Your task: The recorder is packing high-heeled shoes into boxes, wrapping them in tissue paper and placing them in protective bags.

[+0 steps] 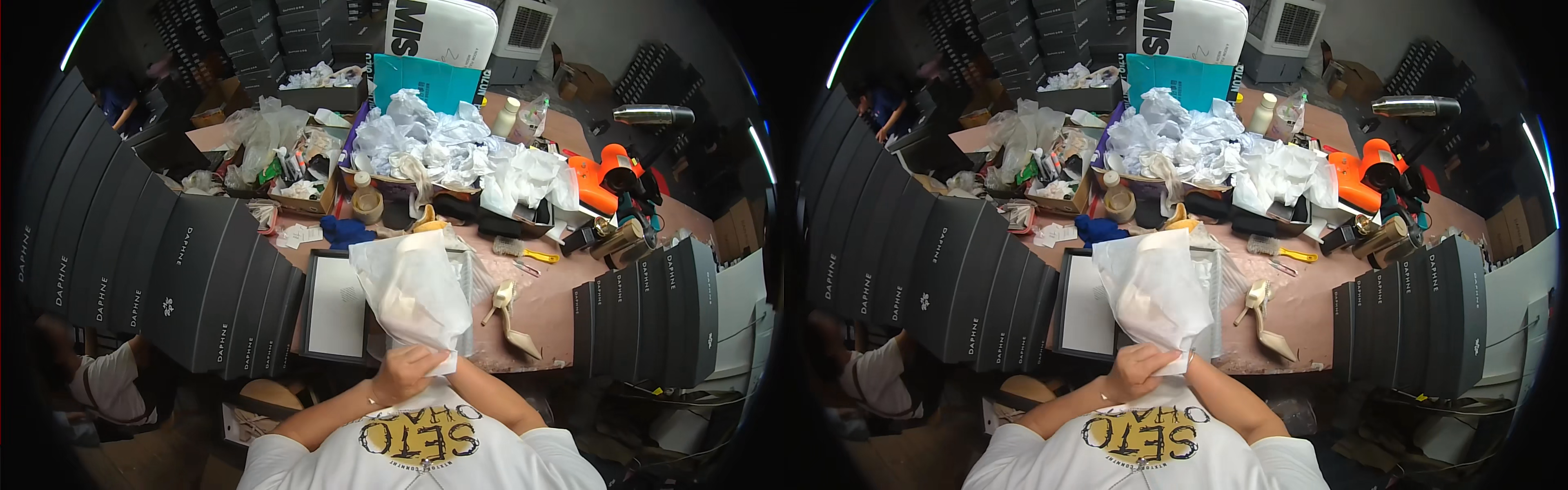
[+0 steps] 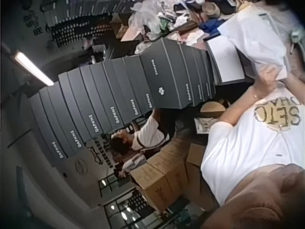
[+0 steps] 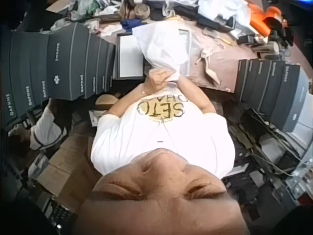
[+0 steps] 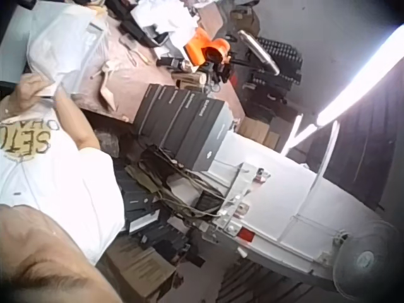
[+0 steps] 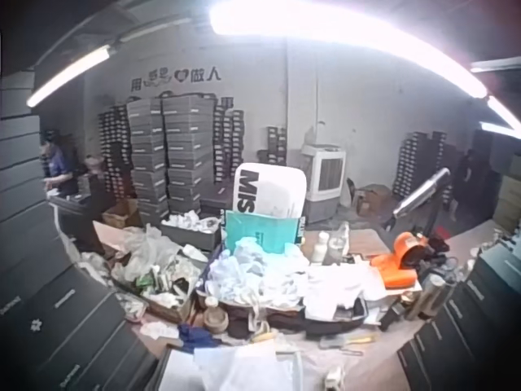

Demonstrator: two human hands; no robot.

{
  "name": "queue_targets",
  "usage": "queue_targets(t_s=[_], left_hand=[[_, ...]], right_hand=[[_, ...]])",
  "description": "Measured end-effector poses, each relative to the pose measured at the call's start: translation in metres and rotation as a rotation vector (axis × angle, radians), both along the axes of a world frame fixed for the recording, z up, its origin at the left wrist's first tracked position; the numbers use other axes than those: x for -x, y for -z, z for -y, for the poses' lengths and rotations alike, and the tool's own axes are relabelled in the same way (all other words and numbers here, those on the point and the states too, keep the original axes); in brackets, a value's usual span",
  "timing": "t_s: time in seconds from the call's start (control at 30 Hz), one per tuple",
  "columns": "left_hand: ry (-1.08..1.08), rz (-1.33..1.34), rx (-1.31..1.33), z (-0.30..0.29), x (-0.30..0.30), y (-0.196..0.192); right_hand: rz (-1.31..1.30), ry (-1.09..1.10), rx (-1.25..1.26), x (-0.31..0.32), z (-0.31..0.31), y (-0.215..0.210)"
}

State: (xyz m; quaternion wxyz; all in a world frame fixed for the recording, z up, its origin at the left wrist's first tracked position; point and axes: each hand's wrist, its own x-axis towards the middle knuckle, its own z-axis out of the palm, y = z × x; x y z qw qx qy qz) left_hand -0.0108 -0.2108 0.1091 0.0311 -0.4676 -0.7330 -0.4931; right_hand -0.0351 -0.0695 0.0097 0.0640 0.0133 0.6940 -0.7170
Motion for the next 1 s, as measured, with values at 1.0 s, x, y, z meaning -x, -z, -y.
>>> queue_targets(t_s=[1.0], left_hand=[[-0.211, 1.577, 0.150, -0.105, 0.171, 0.192]], right_hand=[[0.006, 0.804, 0.258, -0.117, -0.107, -0.036]])
